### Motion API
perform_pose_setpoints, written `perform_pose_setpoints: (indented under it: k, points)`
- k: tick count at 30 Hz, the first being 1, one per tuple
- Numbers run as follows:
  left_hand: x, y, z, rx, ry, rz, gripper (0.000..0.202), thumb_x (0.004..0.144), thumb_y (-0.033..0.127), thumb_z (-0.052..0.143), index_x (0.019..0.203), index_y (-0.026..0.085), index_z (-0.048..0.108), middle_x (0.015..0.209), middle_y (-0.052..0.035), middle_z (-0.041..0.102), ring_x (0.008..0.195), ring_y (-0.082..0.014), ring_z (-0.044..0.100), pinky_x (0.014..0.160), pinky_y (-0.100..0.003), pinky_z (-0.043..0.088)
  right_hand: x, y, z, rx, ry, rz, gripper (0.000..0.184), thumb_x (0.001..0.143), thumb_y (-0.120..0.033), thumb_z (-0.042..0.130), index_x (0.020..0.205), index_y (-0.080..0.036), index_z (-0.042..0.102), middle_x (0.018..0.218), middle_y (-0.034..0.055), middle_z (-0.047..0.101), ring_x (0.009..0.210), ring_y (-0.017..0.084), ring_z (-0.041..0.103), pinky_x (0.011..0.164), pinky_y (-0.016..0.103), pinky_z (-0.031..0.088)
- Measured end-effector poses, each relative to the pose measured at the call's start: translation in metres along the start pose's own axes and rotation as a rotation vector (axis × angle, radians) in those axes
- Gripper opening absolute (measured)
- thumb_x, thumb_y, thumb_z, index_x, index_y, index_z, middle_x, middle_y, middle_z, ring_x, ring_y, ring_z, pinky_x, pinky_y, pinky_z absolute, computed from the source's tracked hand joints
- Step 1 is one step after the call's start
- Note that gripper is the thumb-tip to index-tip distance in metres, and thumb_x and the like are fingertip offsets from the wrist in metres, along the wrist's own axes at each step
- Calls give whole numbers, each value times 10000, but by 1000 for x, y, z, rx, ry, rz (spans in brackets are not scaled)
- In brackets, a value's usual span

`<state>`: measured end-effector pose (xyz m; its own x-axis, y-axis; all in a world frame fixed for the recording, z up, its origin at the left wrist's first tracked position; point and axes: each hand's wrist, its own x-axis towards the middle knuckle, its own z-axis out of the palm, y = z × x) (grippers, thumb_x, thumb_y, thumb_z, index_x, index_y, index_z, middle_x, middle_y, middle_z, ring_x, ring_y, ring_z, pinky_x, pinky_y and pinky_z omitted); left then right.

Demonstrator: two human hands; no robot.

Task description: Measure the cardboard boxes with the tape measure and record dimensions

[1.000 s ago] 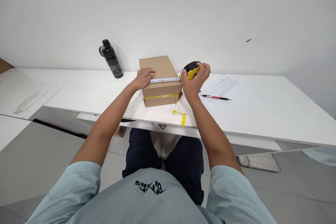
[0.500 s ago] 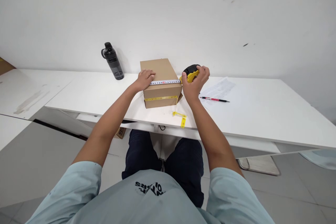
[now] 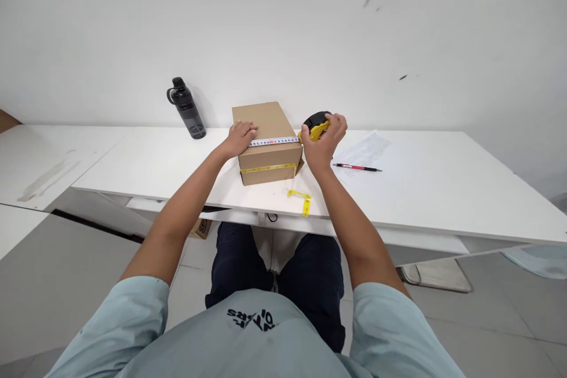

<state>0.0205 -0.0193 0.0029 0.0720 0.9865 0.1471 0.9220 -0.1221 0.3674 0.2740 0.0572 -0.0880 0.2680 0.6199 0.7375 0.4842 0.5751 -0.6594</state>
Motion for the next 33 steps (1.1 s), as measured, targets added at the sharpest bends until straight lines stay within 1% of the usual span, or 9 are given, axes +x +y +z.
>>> perform_pose_setpoints:
  k: [3, 8, 12, 18, 21, 25, 29, 31, 33]
  points:
    - [1, -2, 2, 4, 6, 8, 485, 1073, 350, 285, 1391, 271, 641, 1621, -41, 587, 1626, -191, 369, 1402, -441, 117, 1, 1, 3, -5, 6, 9, 617, 840, -472, 670, 1360, -243, 428, 1508, 181, 380, 1522, 323, 355, 1290, 634, 275]
    - [3, -3, 3, 8, 4, 0, 498, 1078, 367, 280, 1421, 266, 627, 1644, -45, 566, 1638, -181, 347, 1401, -432, 113, 2, 9, 14, 6, 51, 4, 600, 839, -439, 616, 1367, -257, 395, 1514, 175, 347, 1531, 340, 312, 1281, 674, 230]
    - [2, -1, 2, 18, -2, -6, 515, 1073, 354, 276, 1439, 238, 619, 1649, -66, 562, 1639, -183, 347, 1402, -419, 104, 5, 11, 19, 2, 70, -18, 575, 832, -413, 607, 1341, -250, 397, 1468, 169, 386, 1496, 328, 359, 1289, 654, 225]
    - [2, 0, -1, 9, 6, -5, 498, 1061, 354, 304, 1422, 255, 632, 1639, -44, 575, 1627, -193, 369, 1404, -419, 108, 6, -3, 14, -7, 86, 15, 521, 860, -439, 633, 1291, -248, 411, 1447, 162, 427, 1484, 298, 400, 1296, 591, 272]
    - [4, 0, -2, 8, 19, -13, 495, 1054, 358, 322, 1416, 259, 645, 1638, -45, 576, 1624, -211, 371, 1402, -425, 112, 7, -11, 12, -22, 72, 46, 535, 877, -471, 655, 1297, -246, 410, 1451, 165, 429, 1478, 291, 413, 1296, 580, 284]
    - [4, 0, -4, -7, 20, -22, 513, 1049, 363, 331, 1435, 245, 647, 1633, -51, 576, 1631, -228, 354, 1400, -407, 105, 8, -15, 12, -49, 70, 37, 510, 903, -453, 639, 1304, -233, 413, 1449, 175, 442, 1458, 283, 435, 1290, 559, 302]
    - [2, 0, -5, -22, 18, -36, 517, 1057, 357, 338, 1456, 229, 640, 1649, -55, 560, 1640, -242, 331, 1394, -420, 117, 11, -14, 18, -92, 80, 42, 451, 919, -439, 597, 1284, -237, 423, 1427, 169, 465, 1447, 291, 448, 1291, 590, 289]
    - [2, 1, -5, -23, 21, -37, 513, 1063, 335, 343, 1460, 207, 640, 1653, -68, 556, 1638, -247, 334, 1391, -426, 126, 13, -13, 23, -105, 87, 55, 429, 929, -440, 571, 1285, -250, 423, 1435, 164, 469, 1453, 301, 442, 1290, 617, 277]
    - [2, 1, -5, -20, 25, -29, 504, 1066, 313, 347, 1457, 199, 644, 1646, -70, 565, 1632, -240, 347, 1389, -416, 124, 14, -13, 27, -106, 102, 62, 423, 932, -438, 560, 1287, -253, 424, 1440, 167, 474, 1452, 311, 441, 1284, 618, 287]
